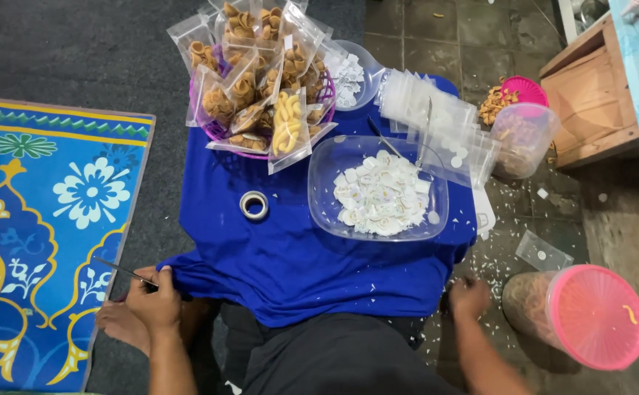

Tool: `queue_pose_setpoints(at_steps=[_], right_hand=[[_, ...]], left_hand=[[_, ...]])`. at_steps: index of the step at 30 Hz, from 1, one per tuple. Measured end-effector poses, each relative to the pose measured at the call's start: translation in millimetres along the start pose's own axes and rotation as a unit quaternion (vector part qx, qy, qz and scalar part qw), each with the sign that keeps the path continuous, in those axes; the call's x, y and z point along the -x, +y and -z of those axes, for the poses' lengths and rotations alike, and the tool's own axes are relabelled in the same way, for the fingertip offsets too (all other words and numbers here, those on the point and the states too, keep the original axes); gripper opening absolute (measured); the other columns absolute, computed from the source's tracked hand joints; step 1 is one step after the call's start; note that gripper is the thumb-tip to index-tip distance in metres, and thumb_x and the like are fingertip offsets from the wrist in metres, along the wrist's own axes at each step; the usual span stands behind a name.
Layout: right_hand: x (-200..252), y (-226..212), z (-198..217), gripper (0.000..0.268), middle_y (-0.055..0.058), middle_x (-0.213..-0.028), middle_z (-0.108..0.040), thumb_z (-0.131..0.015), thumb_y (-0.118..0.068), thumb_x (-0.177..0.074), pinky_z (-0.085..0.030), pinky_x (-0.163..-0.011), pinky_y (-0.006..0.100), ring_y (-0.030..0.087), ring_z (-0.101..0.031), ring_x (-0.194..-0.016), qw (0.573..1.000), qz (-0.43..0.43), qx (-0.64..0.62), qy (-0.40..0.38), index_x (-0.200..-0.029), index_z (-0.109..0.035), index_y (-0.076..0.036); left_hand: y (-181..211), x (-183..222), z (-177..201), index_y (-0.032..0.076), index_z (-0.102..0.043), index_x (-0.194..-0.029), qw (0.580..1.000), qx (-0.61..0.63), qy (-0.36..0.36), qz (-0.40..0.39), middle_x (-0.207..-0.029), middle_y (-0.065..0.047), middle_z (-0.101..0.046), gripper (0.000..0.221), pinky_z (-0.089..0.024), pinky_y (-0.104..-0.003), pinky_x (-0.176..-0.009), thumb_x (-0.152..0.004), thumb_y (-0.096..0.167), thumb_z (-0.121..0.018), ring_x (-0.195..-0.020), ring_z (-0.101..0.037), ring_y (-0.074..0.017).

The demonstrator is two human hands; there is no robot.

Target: Cutting small paper slips from a continuous strip using scissors and collecting them in a bowl

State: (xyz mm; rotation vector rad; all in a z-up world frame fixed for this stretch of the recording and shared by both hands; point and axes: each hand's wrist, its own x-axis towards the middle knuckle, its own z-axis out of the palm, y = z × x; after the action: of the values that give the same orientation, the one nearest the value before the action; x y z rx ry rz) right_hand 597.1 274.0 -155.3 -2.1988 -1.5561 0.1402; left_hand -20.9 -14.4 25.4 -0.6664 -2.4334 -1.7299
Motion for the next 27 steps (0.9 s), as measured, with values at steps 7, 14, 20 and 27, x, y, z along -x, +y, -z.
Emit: queue_pose_setpoints(at_steps=[7,14,20,27], right_hand=[[42,35,0,0.093,0.023,-0.169,-0.01,-0.044,-0.064,-0.091,-0.007,-0.121,0.059,0.045,-0.008,-0.154,0.978,-0.177,0.023,-0.105,-0.159,-0.02,-0.006],[32,38,4,0.118,0.012,-0.171,0.018,-0.021,-0.093,-0.074,0.007,-0.122,0.057,0.038,0.016,-0.156,0.943,-0.196,0.093,-0.253,-0.163,0.01,-0.021],[30,45,1,0.126,0.016,-0.169,0.021,-0.024,-0.096,-0.07,0.01,-0.121,0.059,0.042,0.02,-0.154,0.939,-0.176,0.104,-0.276,-0.163,0.013,-0.019],[29,43,4,0.126,0.016,-0.169,0.024,-0.024,-0.095,-0.071,0.009,-0.12,0.061,0.041,0.021,-0.154,0.932,-0.176,0.112,-0.297,-0.162,0.016,-0.018]], left_hand=[[24,-5,-17,0.003,-0.054,-0.081,0.998,0.04,-0.046,-0.019,-0.08,-0.004,-0.056,0.025,-0.044,-0.027,-0.08,-0.098,0.007,-0.072,-0.076,-0.05,-0.0168],[75,-2,-44,0.004,-0.055,-0.105,0.988,0.124,-0.083,0.044,-0.088,-0.003,-0.055,0.017,-0.045,-0.023,-0.076,-0.098,0.01,-0.069,-0.077,-0.049,-0.0112],[96,2,-60,-0.002,-0.047,-0.138,0.994,0.08,-0.058,0.039,-0.083,-0.002,-0.051,0.047,-0.042,-0.023,-0.064,-0.1,0.013,-0.07,-0.069,-0.049,-0.0103],[79,-3,-67,-0.01,-0.057,-0.133,0.988,0.096,-0.064,0.103,-0.106,-0.015,-0.071,0.043,-0.053,-0.025,-0.079,-0.101,0.015,-0.068,-0.088,-0.067,-0.017]])
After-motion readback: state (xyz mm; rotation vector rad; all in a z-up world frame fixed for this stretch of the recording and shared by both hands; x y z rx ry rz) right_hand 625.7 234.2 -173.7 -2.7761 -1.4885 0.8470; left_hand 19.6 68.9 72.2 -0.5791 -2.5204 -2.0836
